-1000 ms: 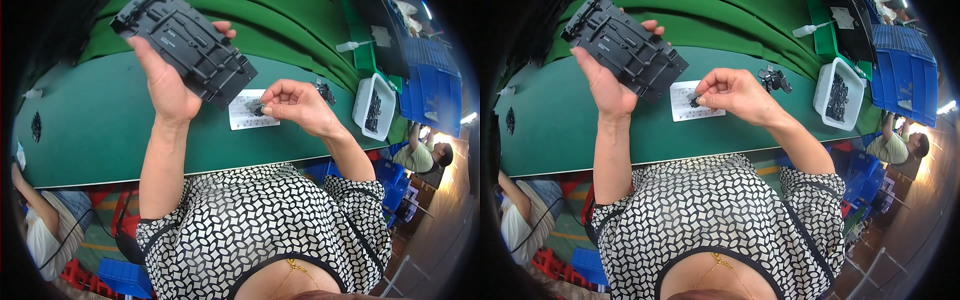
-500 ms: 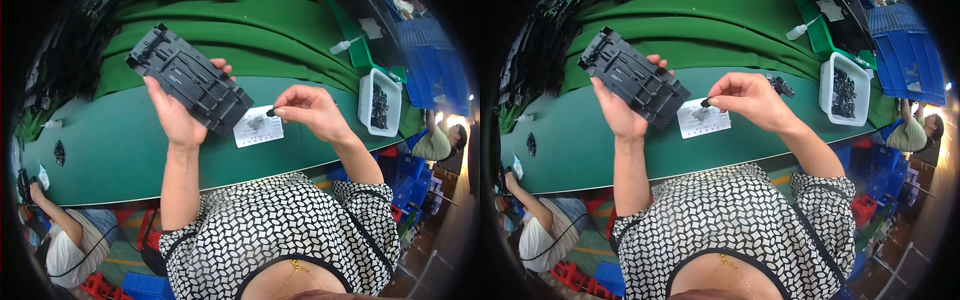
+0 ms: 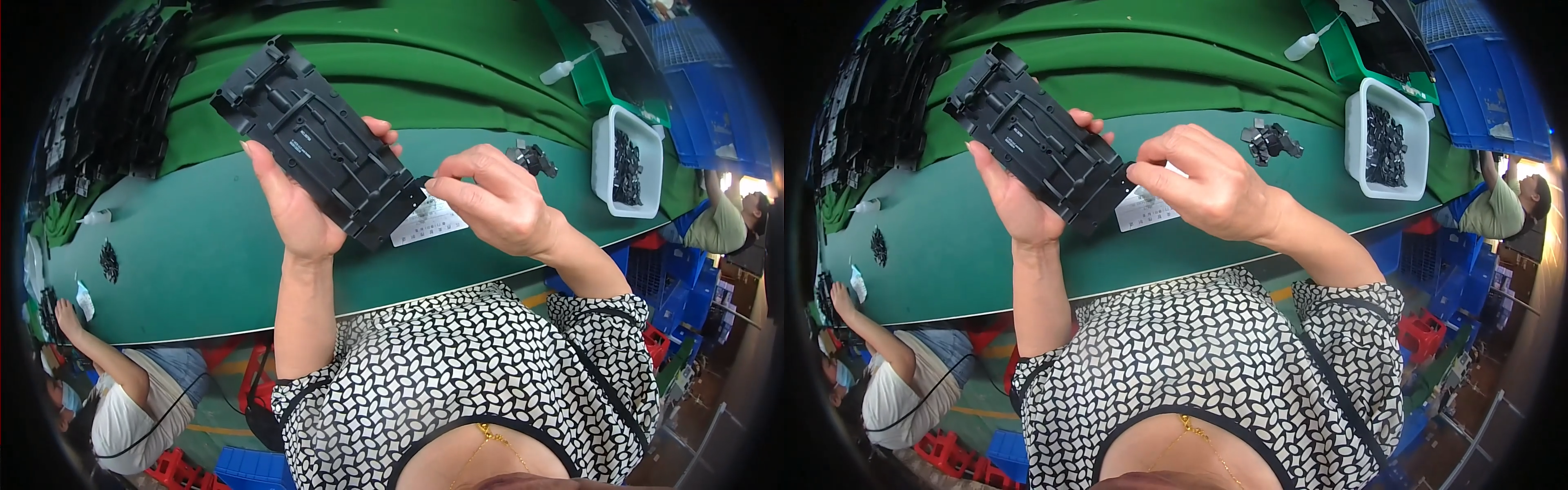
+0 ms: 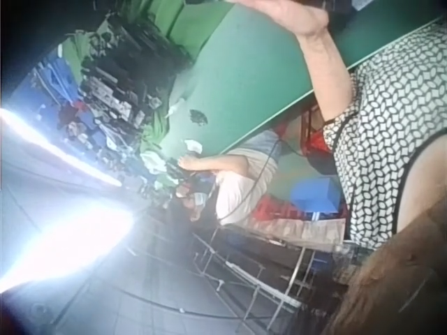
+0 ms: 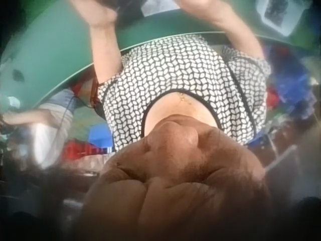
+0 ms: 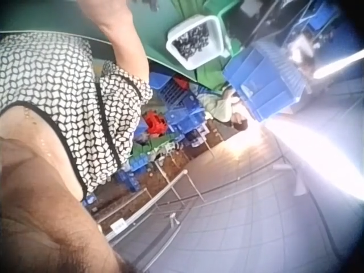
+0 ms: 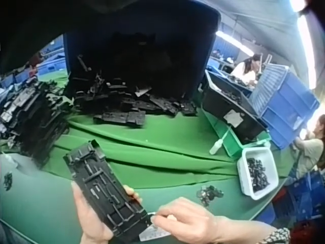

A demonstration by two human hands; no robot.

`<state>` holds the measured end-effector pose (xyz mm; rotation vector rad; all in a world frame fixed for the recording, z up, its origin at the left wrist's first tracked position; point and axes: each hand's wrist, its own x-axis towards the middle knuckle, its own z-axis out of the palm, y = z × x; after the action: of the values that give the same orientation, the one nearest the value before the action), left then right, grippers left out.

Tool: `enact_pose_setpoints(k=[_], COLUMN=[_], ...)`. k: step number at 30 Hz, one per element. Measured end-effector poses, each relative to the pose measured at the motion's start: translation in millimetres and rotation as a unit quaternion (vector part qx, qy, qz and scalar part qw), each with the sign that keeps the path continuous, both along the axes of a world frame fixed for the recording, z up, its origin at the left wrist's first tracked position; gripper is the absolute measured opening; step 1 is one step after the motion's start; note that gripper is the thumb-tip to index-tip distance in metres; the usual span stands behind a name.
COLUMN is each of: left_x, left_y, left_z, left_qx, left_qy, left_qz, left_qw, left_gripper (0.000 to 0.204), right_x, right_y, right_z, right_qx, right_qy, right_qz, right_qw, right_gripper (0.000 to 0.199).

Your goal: Assembling plastic components onto a toy car chassis at a factory workbench.

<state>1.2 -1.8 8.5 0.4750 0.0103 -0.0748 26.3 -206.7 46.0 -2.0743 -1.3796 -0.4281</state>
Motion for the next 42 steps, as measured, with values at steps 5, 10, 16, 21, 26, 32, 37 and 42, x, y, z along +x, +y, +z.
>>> enact_pose_setpoints(k=[5, 10, 16, 21, 26, 32, 37, 42], left_x=[1.9, 0.9, 1.0, 0.3, 0.1, -0.5, -2.2, -2.3], left_y=[4.1, 3.6, 2.9, 3.5, 2.5, 1.3, -0.4, 2.4], left_z=[-14.6, -15.0, -14.7, -13.5, -13.4, -15.2, -15.6, -16.7], left_qx=[-0.023, -0.012, -0.015, -0.006, -0.003, 0.030, 0.034, 0.059], left_qy=[-0.074, -0.069, -0.063, -0.057, -0.058, -0.073, -0.064, -0.065], left_qz=[-0.035, -0.034, -0.033, -0.028, -0.025, -0.021, -0.017, -0.018], left_qw=[0.996, 0.997, 0.997, 0.998, 0.998, 0.997, 0.997, 0.996], left_gripper=[0.088, 0.089, 0.090, 0.091, 0.090, 0.091, 0.092, 0.092], right_x=[1.4, 1.3, 1.3, -0.1, -0.1, -0.8, -1.0, -1.0], right_y=[0.0, 0.7, 2.1, 4.7, 5.1, 5.7, 7.6, 10.7], right_z=[-5.2, -5.9, -5.7, -4.7, -5.3, -3.8, -6.0, -7.6], right_qx=[-0.011, -0.017, -0.024, -0.031, -0.046, -0.063, -0.065, -0.064], right_qy=[-0.037, -0.037, -0.051, -0.049, -0.057, -0.052, -0.054, -0.064], right_qz=[0.028, 0.040, 0.028, 0.031, 0.033, 0.039, 0.042, 0.042], right_qw=[0.999, 0.998, 0.998, 0.998, 0.997, 0.996, 0.996, 0.995], right_gripper=[0.028, 0.030, 0.023, 0.023, 0.021, 0.019, 0.020, 0.020])
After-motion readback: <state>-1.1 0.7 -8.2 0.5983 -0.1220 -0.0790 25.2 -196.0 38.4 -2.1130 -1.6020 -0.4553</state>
